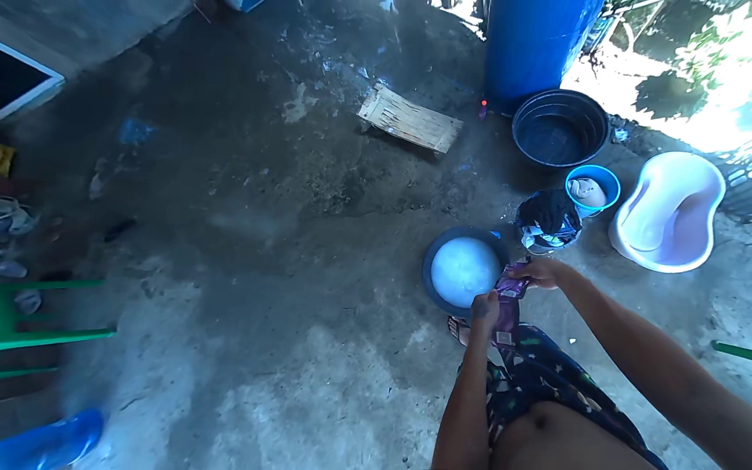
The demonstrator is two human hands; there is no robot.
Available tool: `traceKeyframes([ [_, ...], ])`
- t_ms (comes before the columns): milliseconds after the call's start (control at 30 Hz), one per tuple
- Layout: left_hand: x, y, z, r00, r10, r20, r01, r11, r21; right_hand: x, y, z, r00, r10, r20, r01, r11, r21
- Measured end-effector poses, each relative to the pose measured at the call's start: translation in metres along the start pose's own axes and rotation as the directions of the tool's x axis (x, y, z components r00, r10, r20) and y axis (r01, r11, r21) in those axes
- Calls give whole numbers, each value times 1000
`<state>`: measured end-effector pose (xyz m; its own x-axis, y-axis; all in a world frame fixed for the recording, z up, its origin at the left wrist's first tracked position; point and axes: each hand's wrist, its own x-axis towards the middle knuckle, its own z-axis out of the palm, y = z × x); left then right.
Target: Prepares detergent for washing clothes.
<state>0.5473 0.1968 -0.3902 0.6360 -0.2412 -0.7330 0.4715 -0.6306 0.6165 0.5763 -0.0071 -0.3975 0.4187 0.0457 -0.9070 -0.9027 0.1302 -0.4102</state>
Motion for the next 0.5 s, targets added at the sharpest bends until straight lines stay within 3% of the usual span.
traceKeyframes([
  [167,7,-4,7,999,-26,-30,23,995,-101,6,4,9,980,-52,-192,44,998,-48],
  [400,-12,9,8,999,44,-12,-43,996,77,-6,15,22,897,-211,-389,10,888,-460],
  [500,-20,8,19,996,93,12,-94,987,127,-24,34,17,843,-305,-443,92,893,-440],
])
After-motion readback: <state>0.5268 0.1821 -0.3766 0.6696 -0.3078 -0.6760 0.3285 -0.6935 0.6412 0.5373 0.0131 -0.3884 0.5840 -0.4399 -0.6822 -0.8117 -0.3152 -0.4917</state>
